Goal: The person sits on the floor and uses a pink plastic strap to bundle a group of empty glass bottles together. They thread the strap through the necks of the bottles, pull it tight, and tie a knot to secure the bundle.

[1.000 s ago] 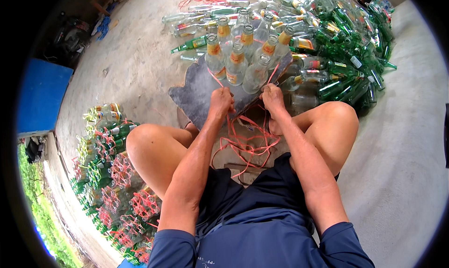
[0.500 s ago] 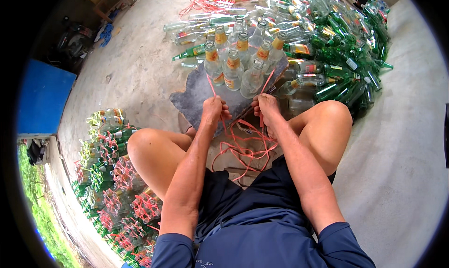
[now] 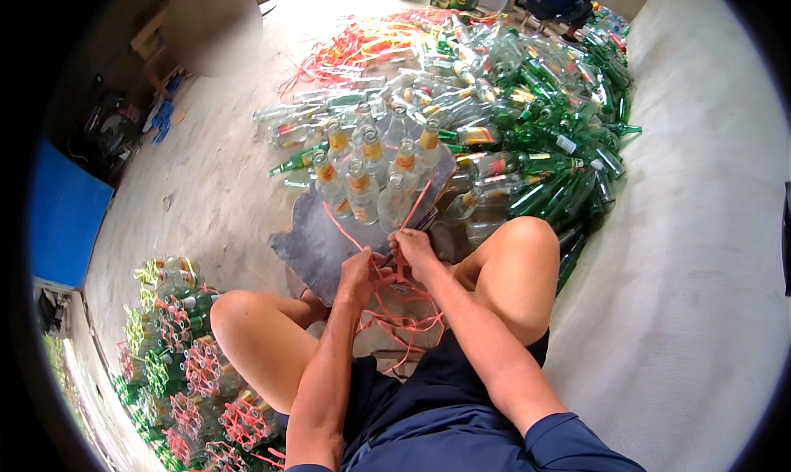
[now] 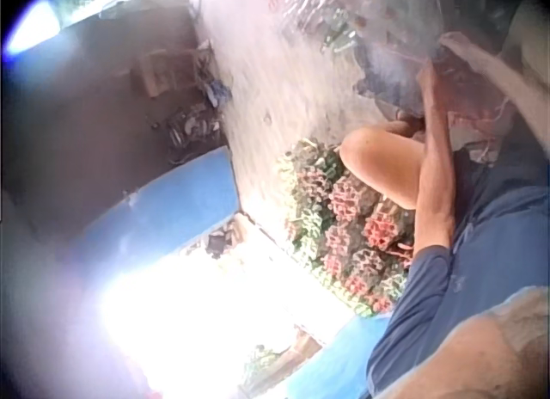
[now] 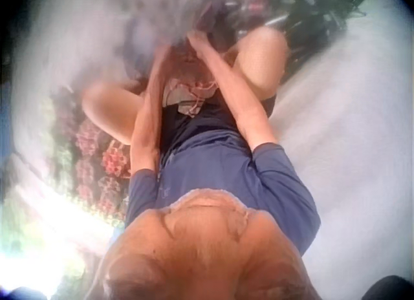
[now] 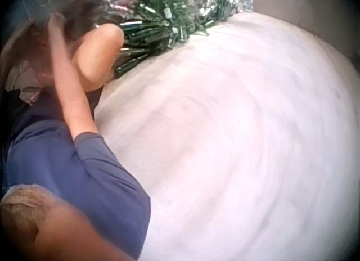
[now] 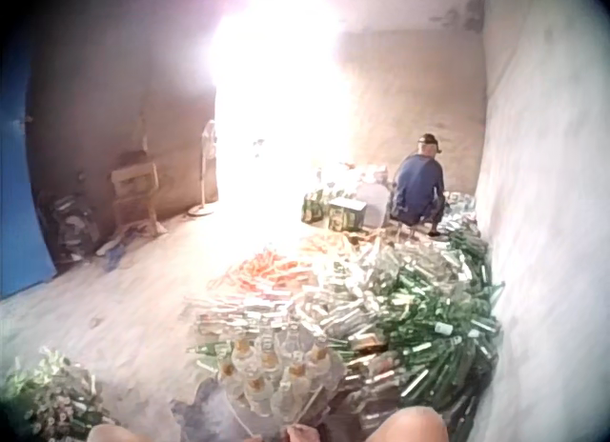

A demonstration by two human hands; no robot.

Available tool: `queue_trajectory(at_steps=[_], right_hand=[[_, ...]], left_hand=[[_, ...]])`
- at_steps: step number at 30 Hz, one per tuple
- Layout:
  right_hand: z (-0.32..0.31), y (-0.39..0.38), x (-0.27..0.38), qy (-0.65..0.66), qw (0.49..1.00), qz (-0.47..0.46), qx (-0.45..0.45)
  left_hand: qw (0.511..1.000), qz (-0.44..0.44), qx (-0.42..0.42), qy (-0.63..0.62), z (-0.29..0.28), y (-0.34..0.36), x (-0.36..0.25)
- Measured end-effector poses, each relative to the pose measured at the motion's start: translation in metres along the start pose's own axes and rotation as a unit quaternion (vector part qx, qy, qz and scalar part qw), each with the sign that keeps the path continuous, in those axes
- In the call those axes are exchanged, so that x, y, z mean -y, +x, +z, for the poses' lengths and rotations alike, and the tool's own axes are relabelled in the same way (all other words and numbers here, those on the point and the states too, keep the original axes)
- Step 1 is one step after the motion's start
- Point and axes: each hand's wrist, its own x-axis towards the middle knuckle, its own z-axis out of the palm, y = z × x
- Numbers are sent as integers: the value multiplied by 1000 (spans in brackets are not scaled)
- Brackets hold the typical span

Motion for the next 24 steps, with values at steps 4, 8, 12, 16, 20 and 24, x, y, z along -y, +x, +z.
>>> queue_trajectory(at_steps=[4,8,12,16,20,24], right_hand=[[8,0,-1,-11,1000,-3,-7],[2,6,2,33,999,22,-5],[9,-13,16,79,995,55,3],[8,-19,24,80,993,85,19],[4,-21,19,57,997,51,15],[14,-25,11,24,1000,8,11]], left_hand=[[998,-27,48,-28,0,2,2],[988,-18,130,-85,11,7,3],[985,-26,130,-111,12,9,5],[987,-17,123,-100,12,18,12],[992,22,113,-60,21,23,16],[992,103,55,56,4,42,27]])
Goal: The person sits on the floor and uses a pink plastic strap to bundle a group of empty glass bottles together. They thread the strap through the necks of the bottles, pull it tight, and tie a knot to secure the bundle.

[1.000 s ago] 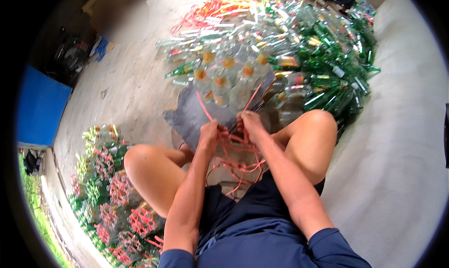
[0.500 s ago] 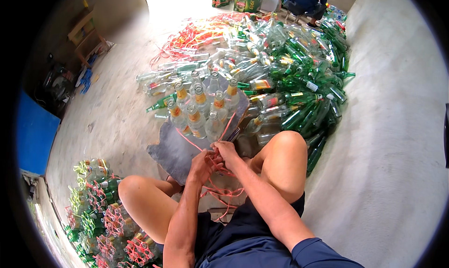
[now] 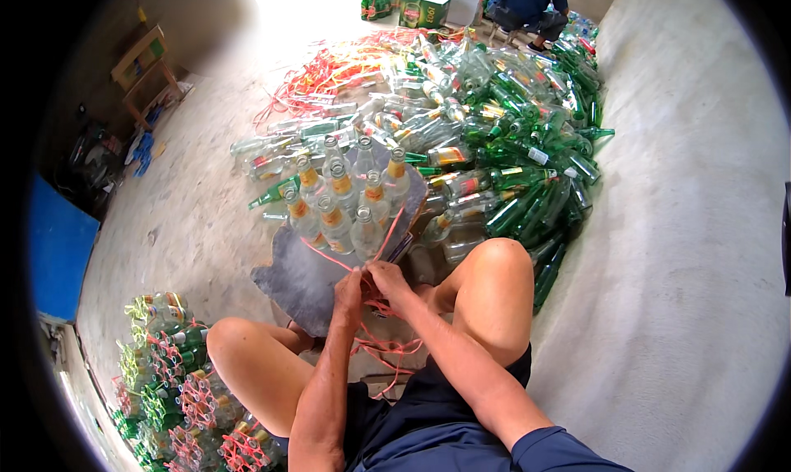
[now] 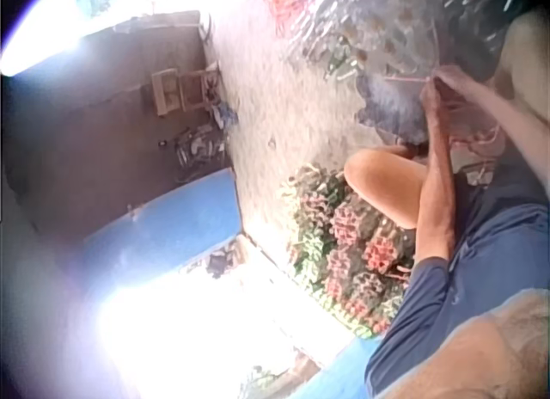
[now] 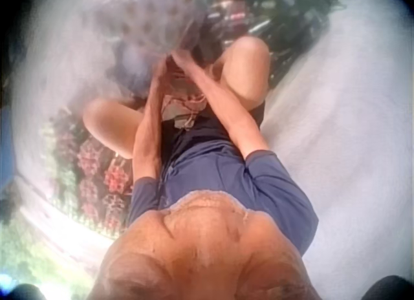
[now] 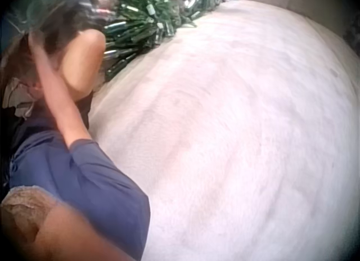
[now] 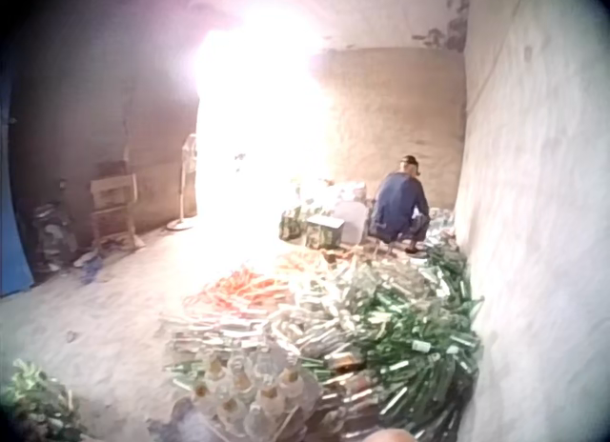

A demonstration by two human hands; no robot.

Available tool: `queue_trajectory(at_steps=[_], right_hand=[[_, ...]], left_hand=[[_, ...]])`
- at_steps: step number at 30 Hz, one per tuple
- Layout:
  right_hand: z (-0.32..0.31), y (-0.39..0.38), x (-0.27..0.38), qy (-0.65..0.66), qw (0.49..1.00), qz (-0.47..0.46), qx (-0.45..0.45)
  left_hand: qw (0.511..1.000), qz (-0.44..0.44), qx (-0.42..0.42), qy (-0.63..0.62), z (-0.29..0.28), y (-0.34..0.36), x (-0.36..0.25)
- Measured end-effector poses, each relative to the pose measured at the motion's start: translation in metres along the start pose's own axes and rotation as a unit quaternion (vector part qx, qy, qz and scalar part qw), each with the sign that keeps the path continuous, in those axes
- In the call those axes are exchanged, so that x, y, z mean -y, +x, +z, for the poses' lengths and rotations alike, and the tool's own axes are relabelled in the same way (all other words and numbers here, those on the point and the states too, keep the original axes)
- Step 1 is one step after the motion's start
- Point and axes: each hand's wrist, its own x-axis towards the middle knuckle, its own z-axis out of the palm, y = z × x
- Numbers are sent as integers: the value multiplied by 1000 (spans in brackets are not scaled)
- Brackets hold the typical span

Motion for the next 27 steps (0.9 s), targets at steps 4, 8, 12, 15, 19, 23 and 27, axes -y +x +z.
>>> queue_trajectory(at_steps=[4,8,12,15,19,23,27], right_hand=[[2,-15,3,44,998,40,21],[7,-27,5,-56,997,41,28],[-5,-16,-7,-218,971,-95,-32],[-11,-5,-9,-266,952,-142,-46],[-17,4,-15,-212,960,-170,-60],[-29,17,-10,-151,958,-237,-49],[-7,-9,8,-127,983,-132,-18]], left_hand=[[990,36,-31,133,3,-2,-2],[972,129,-49,192,0,0,1],[955,173,-38,237,5,7,1],[965,160,-36,204,3,10,3],[966,129,-60,217,17,-5,-17],[925,211,-85,305,19,10,-12],[923,215,-113,299,-8,17,4]])
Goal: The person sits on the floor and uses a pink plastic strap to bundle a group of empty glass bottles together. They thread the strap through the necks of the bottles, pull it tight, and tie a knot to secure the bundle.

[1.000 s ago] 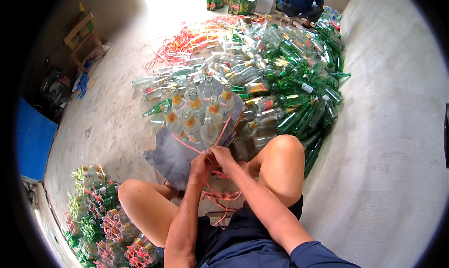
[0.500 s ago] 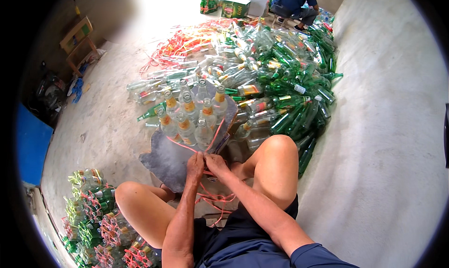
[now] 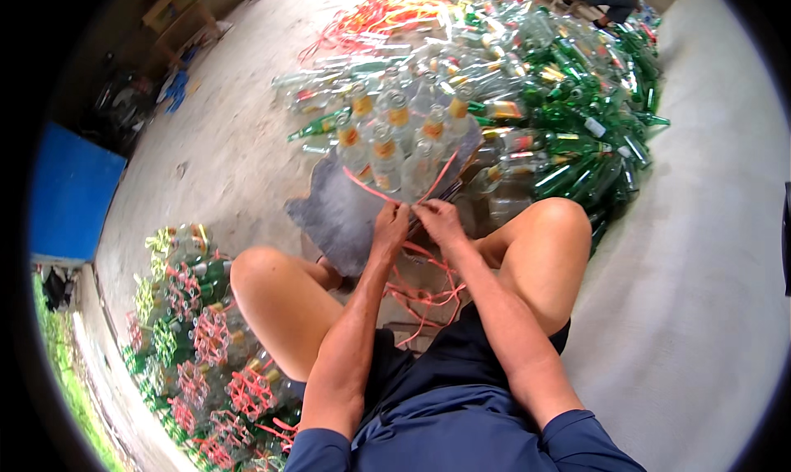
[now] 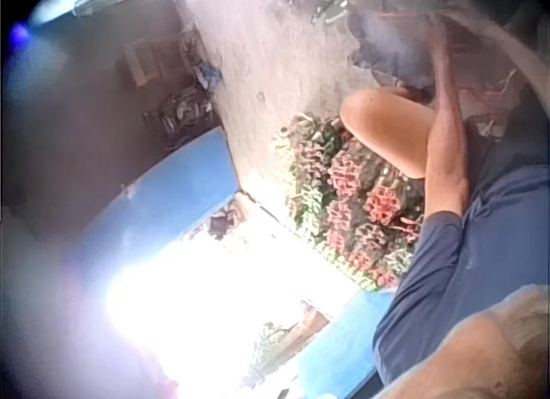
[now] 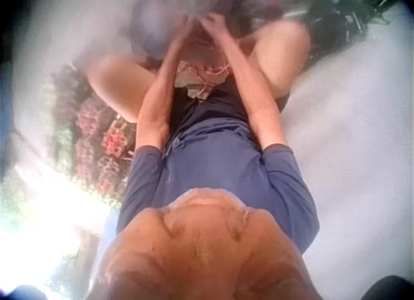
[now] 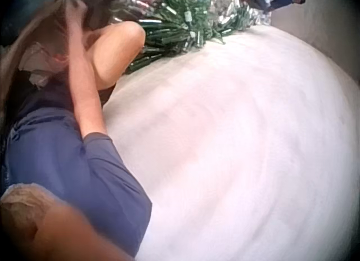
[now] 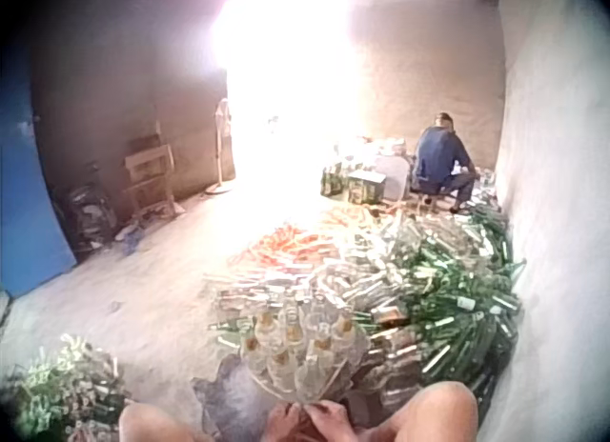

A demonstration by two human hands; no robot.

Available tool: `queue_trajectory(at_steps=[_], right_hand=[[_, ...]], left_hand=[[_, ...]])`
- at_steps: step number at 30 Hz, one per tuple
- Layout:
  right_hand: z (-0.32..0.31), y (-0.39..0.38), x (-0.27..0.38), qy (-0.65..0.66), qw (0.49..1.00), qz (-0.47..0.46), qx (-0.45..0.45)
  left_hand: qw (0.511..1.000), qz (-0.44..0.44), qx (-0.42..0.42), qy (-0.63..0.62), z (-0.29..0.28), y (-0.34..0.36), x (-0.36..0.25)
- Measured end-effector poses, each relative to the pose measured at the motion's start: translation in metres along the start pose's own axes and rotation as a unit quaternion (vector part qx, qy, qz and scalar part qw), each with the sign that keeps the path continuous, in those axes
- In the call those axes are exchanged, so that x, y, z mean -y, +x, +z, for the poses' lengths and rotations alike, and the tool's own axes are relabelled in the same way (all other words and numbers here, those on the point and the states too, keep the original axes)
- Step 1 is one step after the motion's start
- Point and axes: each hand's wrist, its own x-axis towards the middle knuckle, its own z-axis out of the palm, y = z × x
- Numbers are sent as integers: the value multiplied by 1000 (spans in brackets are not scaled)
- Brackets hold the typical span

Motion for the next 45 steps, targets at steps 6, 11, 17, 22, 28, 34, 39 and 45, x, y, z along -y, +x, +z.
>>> queue_trajectory(at_steps=[6,11,17,22,28,34,39,45], right_hand=[[-6,-3,14,50,997,57,10],[2,7,2,81,991,102,26],[0,12,4,168,965,190,62],[7,16,-1,152,966,200,59],[14,21,-5,181,958,218,48],[31,19,1,206,946,248,22],[39,17,5,218,938,269,5],[32,14,-6,210,950,229,-19]], left_hand=[[994,-80,2,-77,-2,-4,-23],[992,-104,-16,-65,-6,-2,-11],[988,-109,-17,-104,-7,0,-16],[983,-119,-27,-135,-7,4,-7],[967,-140,-72,-200,-5,15,-2],[965,-154,-114,-180,-5,23,3],[960,-150,-139,-191,-4,27,3],[967,-145,-85,-192,1,26,-3]])
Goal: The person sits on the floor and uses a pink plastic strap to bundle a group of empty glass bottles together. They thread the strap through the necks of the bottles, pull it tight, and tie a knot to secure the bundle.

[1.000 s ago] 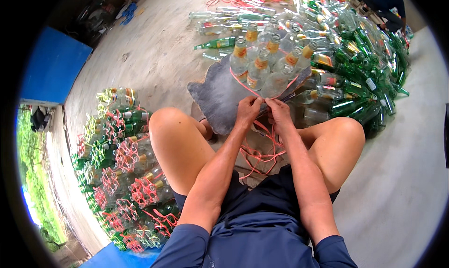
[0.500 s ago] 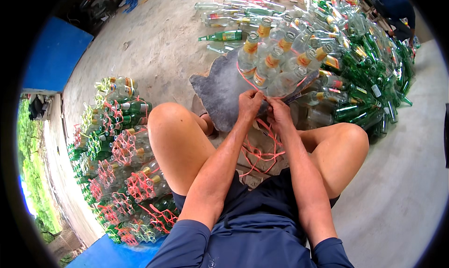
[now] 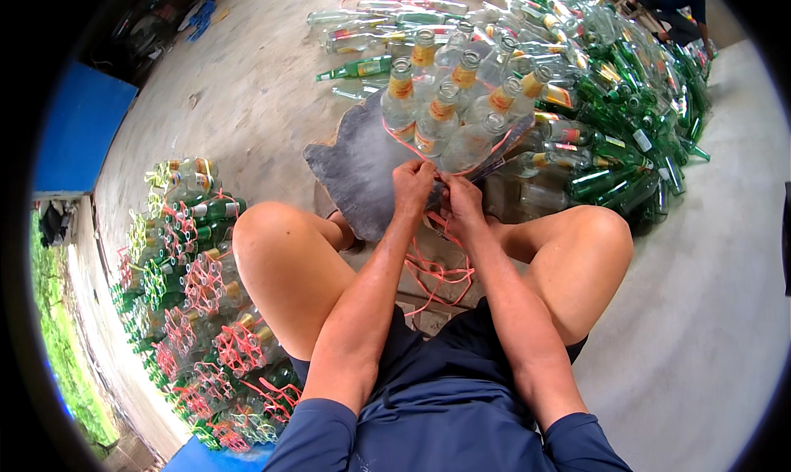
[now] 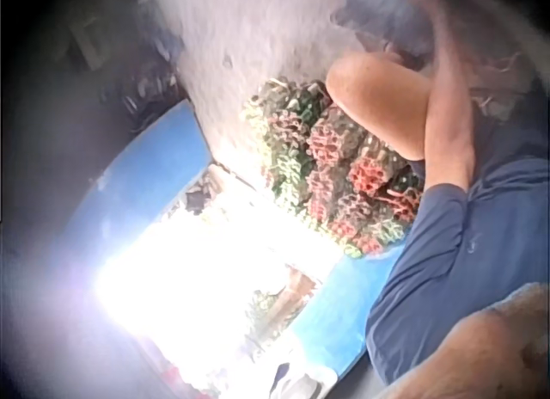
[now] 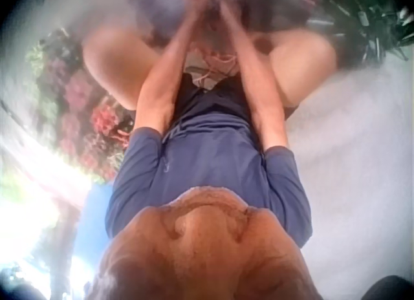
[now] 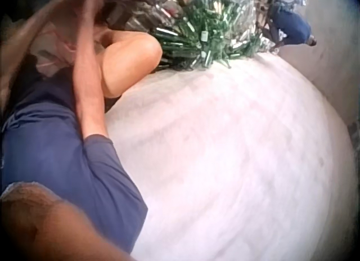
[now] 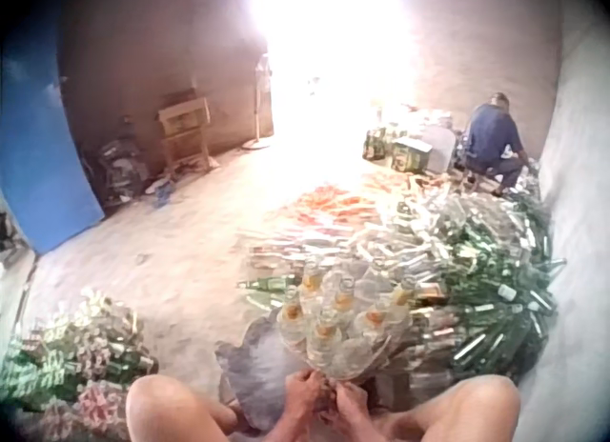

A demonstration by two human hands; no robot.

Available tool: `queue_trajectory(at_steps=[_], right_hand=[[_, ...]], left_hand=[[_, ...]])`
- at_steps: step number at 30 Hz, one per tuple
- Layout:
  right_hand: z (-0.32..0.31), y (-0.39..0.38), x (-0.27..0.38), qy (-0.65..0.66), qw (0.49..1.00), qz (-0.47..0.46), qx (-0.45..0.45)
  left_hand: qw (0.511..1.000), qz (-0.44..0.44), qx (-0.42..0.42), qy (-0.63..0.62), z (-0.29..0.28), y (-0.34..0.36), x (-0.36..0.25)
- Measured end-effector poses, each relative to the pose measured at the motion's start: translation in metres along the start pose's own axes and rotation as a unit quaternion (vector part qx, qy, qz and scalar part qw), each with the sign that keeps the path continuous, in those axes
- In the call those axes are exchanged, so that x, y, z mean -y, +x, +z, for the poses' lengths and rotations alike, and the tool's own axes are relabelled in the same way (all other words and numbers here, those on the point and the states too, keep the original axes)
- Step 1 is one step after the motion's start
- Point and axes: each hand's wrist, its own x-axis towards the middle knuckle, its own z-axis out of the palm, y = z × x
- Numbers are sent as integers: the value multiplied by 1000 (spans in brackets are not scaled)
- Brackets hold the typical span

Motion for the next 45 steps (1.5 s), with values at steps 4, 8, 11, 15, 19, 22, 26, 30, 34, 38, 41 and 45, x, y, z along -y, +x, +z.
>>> queue_trajectory(at_steps=[4,8,11,15,19,22,26,30,34,38,41,45], right_hand=[[-3,0,1,8,1000,-20,-20],[-2,-2,3,-7,1000,-5,-8],[2,-1,1,-9,1000,-20,-21],[2,-3,-2,-40,998,-39,-14],[-12,13,-10,-51,996,-75,-15],[-11,8,-6,-35,996,-73,-27],[-7,2,-1,-40,997,-60,-32],[-12,7,-3,-68,994,-85,-22],[-20,8,-2,-79,993,-82,-9],[-22,5,3,-94,993,-66,20],[-23,-4,13,-152,984,-78,42],[-35,3,20,-236,966,-87,63]], left_hand=[[1000,13,15,25,3,0,3],[998,35,8,55,-4,3,13],[999,-23,7,48,-7,0,6],[999,-33,-8,43,-7,-9,-4],[999,-7,13,50,-3,-14,-8],[998,7,33,44,-2,-14,-6],[996,34,35,70,-6,-10,4],[998,9,36,43,-3,-11,5],[997,-16,60,38,2,-19,-8],[997,-9,70,29,2,-21,-11],[994,7,91,66,-5,-18,-7],[989,-4,87,120,-5,-14,-6]])
